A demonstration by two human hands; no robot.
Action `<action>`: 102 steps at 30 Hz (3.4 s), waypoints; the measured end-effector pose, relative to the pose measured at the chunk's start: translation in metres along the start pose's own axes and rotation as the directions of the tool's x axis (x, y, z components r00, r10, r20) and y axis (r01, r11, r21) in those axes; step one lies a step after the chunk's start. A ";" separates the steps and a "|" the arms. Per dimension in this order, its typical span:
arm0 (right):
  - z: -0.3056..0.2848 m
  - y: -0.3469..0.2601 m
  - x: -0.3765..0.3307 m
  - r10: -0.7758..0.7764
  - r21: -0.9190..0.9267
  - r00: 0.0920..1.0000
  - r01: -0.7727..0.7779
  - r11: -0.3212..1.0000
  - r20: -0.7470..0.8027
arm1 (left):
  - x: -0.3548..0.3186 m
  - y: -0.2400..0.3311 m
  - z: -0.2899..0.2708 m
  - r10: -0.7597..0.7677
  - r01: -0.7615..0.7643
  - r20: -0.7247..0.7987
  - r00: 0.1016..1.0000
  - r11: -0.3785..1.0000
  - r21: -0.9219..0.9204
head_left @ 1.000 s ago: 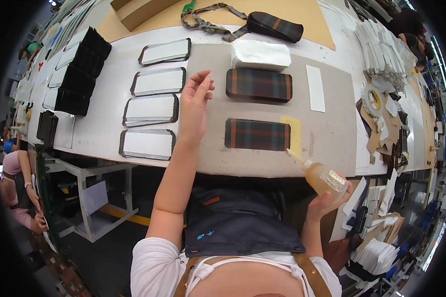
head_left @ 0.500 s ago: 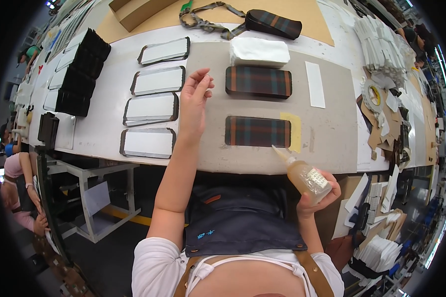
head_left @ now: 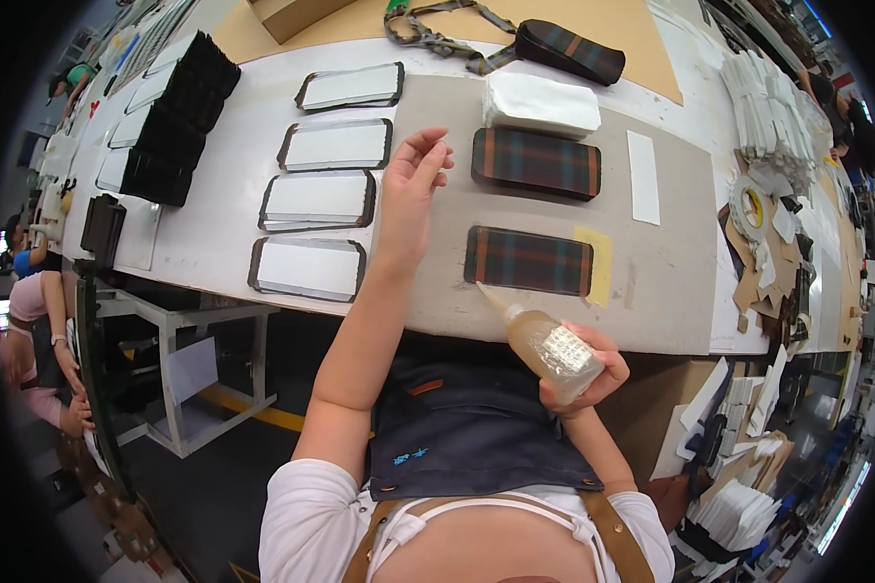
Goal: The recorder is applying glue and lining to leather components to assemble cases.
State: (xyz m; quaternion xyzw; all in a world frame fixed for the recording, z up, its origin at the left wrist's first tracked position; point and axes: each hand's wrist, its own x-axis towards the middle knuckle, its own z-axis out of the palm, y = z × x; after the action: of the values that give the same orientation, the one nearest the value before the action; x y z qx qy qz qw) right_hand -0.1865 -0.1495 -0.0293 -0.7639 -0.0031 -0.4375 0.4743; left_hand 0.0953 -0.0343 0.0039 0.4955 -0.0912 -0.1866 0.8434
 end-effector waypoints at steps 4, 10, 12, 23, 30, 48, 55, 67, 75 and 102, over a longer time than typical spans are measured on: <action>0.009 0.000 0.006 0.106 0.117 0.987 -0.092 0.989 -0.117 | 0.000 0.001 0.000 -0.001 0.001 -0.013 1.000 1.000 -0.005; -0.080 0.040 0.026 0.365 0.105 0.770 -0.367 0.924 -0.524 | -0.001 0.002 -0.001 0.001 -0.001 0.000 1.000 1.000 -0.005; -0.126 0.058 0.031 0.368 0.037 0.644 -0.466 0.884 -0.671 | -0.001 0.001 0.000 -0.002 0.002 0.003 1.000 1.000 -0.002; -0.130 0.040 0.096 -0.076 -0.773 0.925 -0.264 0.577 -0.373 | -0.006 0.002 0.015 0.020 -0.022 0.013 1.000 0.982 0.188; 0.024 0.077 0.220 0.066 -0.427 0.962 0.055 0.902 0.264 | -0.004 -0.013 0.016 0.223 -0.297 0.203 0.954 0.812 0.503; 0.029 0.186 0.279 0.538 0.080 0.831 -0.551 0.830 0.144 | -0.012 -0.012 0.023 0.314 -0.377 0.209 0.926 0.750 0.544; -0.002 0.168 0.283 0.488 0.372 0.832 -0.378 0.848 -0.265 | -0.013 -0.013 0.025 0.280 -0.354 0.219 0.935 0.781 0.514; 0.011 0.048 0.272 0.212 0.121 0.953 -0.242 0.963 0.217 | -0.024 0.004 0.050 0.268 -0.374 0.298 0.916 0.839 0.395; 0.016 -0.009 0.192 -0.096 -0.296 0.888 0.250 0.922 0.450 | -0.030 0.022 0.053 -0.317 0.370 0.405 0.858 0.928 -0.056; -0.017 0.006 0.113 0.659 0.377 0.717 -0.688 0.620 0.224 | -0.072 0.045 0.042 -0.186 0.030 0.302 0.935 0.890 0.456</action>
State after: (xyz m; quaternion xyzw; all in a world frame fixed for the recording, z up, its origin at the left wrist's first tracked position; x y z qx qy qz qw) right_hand -0.1252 -0.2115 0.0452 -0.5964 0.1706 -0.1908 0.7607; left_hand 0.0249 -0.0191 0.0656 0.6395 -0.2465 -0.2905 0.6678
